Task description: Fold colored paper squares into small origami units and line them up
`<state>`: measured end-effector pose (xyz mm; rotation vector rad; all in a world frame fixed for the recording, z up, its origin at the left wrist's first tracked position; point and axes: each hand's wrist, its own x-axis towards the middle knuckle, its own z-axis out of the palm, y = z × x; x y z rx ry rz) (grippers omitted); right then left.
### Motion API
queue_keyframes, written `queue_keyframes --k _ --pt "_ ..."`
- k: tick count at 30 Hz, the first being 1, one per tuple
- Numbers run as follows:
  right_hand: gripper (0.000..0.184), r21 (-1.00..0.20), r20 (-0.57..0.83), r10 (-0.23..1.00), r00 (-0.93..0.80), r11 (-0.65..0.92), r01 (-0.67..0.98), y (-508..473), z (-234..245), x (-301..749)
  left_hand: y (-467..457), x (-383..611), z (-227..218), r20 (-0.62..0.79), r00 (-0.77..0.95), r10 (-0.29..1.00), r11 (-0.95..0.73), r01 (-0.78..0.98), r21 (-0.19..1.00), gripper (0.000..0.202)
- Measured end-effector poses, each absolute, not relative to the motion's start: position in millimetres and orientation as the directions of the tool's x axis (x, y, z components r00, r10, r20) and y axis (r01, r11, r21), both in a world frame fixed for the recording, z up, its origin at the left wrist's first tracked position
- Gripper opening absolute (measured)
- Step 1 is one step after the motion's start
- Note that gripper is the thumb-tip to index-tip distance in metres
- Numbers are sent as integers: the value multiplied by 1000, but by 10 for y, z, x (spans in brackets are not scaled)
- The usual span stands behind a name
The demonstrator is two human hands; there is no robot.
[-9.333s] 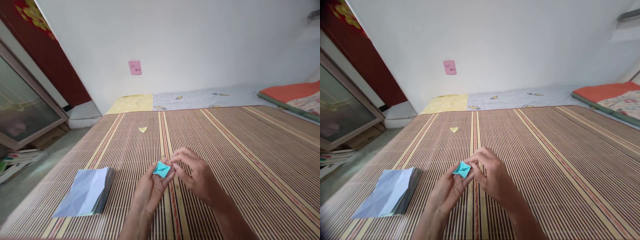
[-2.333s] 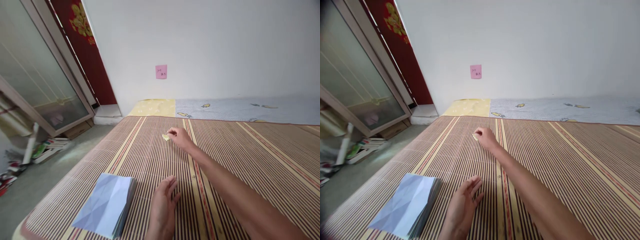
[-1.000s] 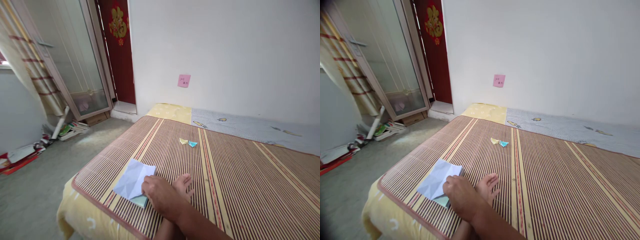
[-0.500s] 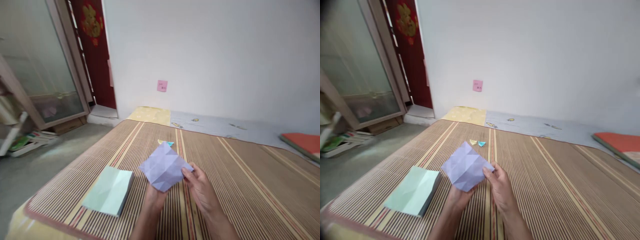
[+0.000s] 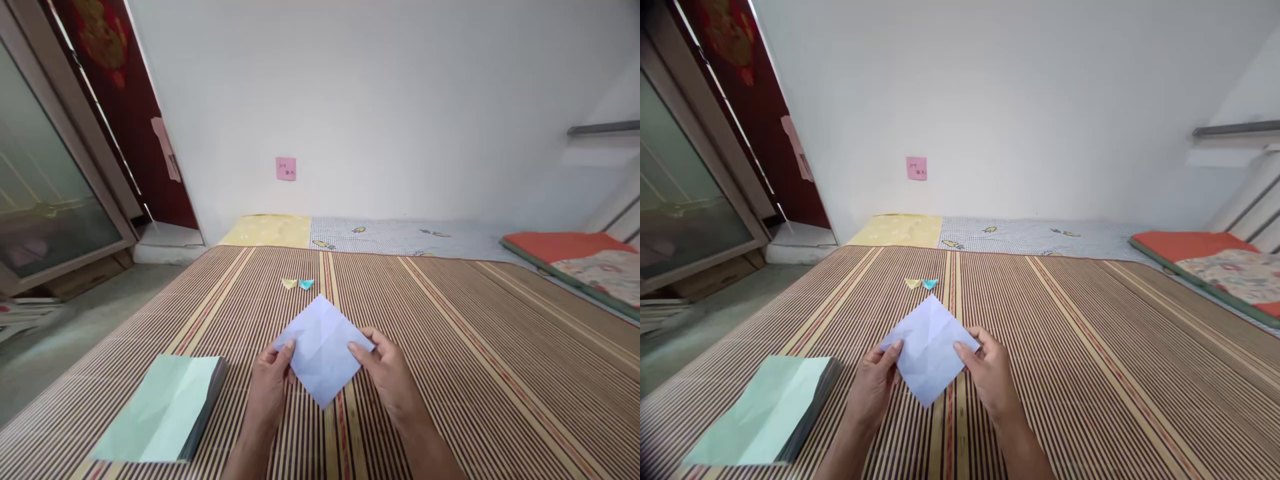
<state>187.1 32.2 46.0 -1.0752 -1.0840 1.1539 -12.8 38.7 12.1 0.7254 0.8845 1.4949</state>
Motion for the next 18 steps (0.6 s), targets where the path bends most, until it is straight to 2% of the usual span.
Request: queue_keyframes --k 3,7,11,15,16,18 --pt "37 -991 119 988 99 124 -48 361 543 1922 387 -131 158 -35 -130 991 -33 -490 871 21" --pt "35 -992 111 988 110 117 -48 367 539 2016 397 -149 237 -49 -109 993 -20 -555 831 23" --pt "34 -977 36 991 131 63 -205 357 437 2060 352 -154 323 -60 -61 996 9 -625 781 25" --pt "33 -959 7 997 78 29 -282 351 388 1938 235 -13 322 -85 162 983 145 -410 900 55" --pt "32 -964 9 999 46 21 -265 343 395 1898 214 33 303 -60 145 988 113 -388 915 57" --pt "28 -984 20 999 -44 12 -179 315 426 1838 198 102 264 -76 -11 997 65 -414 908 54"
